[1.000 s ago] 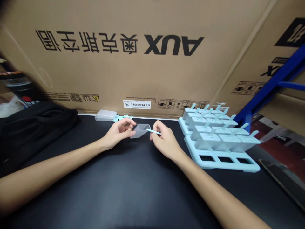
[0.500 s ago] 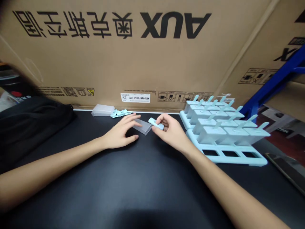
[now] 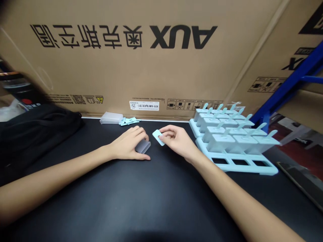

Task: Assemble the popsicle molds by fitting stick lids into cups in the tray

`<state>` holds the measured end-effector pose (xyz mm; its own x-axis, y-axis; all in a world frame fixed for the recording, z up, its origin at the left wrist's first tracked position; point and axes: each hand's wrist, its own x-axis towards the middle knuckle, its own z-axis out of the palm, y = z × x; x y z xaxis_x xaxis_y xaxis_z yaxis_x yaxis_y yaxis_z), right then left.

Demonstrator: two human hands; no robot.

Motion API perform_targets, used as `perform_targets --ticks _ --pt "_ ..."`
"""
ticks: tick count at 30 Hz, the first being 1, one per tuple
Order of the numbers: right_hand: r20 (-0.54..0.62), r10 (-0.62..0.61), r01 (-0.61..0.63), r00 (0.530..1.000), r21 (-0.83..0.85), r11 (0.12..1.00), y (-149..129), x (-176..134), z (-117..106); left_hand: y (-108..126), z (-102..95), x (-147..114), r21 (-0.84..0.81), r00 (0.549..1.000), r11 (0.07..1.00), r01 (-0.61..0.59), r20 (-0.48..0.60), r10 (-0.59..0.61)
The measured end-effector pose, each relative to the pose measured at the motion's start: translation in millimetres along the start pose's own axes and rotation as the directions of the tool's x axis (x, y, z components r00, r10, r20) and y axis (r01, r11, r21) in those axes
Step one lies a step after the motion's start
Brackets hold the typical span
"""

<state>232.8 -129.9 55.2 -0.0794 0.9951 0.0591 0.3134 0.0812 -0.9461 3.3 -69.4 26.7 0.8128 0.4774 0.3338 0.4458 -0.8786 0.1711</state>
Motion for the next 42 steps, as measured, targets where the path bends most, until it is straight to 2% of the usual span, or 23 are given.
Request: perform_targets --ticks 6,10,13,17,19,25,33,35,37,39,40,42 --pt "0.139 0.019 -0.050 0.990 0.220 0.974 2.6 -5.5 20.5 -2.5 3.7 -4.4 -0.098 0.995 0.995 0.006 -0.101 -0.016" --pt "0.212 0.069 -0.126 0.975 0.267 0.956 5.4 -9.3 37.9 -2.8 5.1 -7.7 -0.162 0.997 0.987 0.003 -0.082 -0.016" --pt "0.190 0.088 -0.141 0.978 0.289 0.947 4.2 -11.5 44.4 -2.7 6.3 -10.2 -0.205 0.996 0.979 -0.014 -0.086 -0.004" --pt "0.111 0.074 -0.108 0.991 0.337 0.935 1.7 -14.8 50.8 -3.7 7.2 -12.4 -0.197 0.985 0.978 -0.066 -0.169 0.032" --pt "0.122 0.070 -0.108 0.990 0.337 0.935 1.3 -16.6 53.9 -4.3 6.4 -12.7 -0.203 0.978 0.972 -0.120 -0.190 0.082" --pt "0.285 0.057 -0.134 0.957 0.259 0.956 1.9 -18.8 54.7 -5.7 5.1 -11.5 -0.204 0.954 0.947 -0.249 -0.218 0.203" --pt "0.377 0.009 -0.090 0.926 0.197 0.976 0.6 -25.2 54.4 -7.5 11.5 -15.3 -0.318 0.910 0.868 -0.382 -0.291 0.295" --pt "0.346 -0.008 -0.057 0.938 0.177 0.983 1.9 -19.2 51.5 -6.5 12.1 -15.3 -0.302 0.907 0.869 -0.393 -0.286 0.310" --pt "0.217 -0.042 0.027 0.975 0.073 0.997 2.9 -3.3 48.3 -5.7 12.3 -14.6 -0.247 0.904 0.885 -0.396 -0.276 0.327" --pt "0.072 -0.129 0.140 0.989 -0.176 0.974 2.3 22.5 48.1 -5.6 12.2 -13.6 -0.159 0.901 0.905 -0.393 -0.263 0.345" --pt "0.042 -0.197 0.199 0.980 -0.327 0.924 1.3 38.1 49.8 -5.9 12.1 -13.2 -0.116 0.900 0.912 -0.392 -0.252 0.355" --pt "0.101 -0.328 0.323 0.939 -0.582 0.746 -2.1 70.9 57.1 -7.0 12.0 -12.8 -0.050 0.902 0.919 -0.392 -0.218 0.373"
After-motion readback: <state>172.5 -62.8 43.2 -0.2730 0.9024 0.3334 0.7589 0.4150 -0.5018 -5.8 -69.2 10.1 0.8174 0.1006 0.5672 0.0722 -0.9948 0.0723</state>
